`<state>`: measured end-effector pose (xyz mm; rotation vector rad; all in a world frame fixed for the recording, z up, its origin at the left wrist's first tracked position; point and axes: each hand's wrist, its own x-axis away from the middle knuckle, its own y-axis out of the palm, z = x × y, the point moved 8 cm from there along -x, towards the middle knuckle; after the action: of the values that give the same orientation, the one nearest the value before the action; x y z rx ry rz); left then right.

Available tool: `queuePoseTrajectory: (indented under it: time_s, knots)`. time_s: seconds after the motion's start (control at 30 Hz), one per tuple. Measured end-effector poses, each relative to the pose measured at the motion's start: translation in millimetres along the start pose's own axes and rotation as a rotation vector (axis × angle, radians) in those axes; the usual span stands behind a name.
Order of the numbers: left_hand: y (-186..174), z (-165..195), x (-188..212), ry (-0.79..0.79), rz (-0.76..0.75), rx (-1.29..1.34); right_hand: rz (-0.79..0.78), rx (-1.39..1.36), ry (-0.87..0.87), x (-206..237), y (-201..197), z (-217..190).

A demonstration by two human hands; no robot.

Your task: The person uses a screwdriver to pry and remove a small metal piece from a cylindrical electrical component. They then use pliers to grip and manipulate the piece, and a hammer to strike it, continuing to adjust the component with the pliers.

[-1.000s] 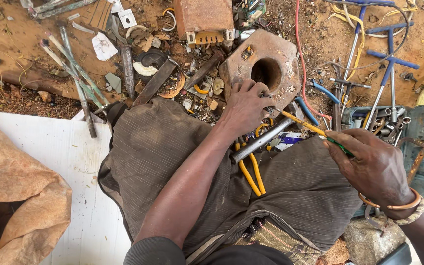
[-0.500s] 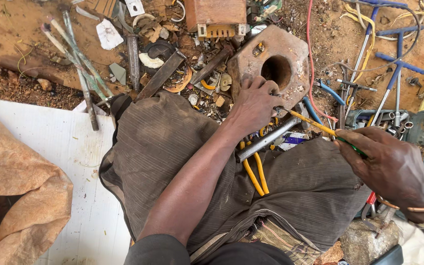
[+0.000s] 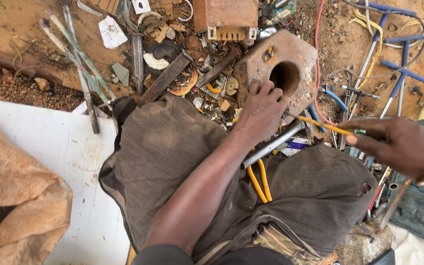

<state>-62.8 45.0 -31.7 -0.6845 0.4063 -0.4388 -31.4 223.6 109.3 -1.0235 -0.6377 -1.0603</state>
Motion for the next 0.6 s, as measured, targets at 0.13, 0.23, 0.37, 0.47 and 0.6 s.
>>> queuePoseTrajectory:
  time_s: [0.13,0.23,0.37,0.47,0.6]
  knots:
    - [4,-1,3,-0.002,0.034,0.032,-0.013,0.433,0.03,3,10,1]
    - [9,1,3,0.02,0.056,0.023,0.096,0.446,-0.098,2,9,-6]
    - [17,2,4,0.012,0.032,0.008,0.061,0.531,-0.077,-6,25,16]
    - [21,3,6,0.03,-0.017,0.024,0.247,0.783,-0.337,-12,34,11]
    - [19,2,7,0.049,-0.041,0.046,0.277,1.066,-0.643,-8,49,4]
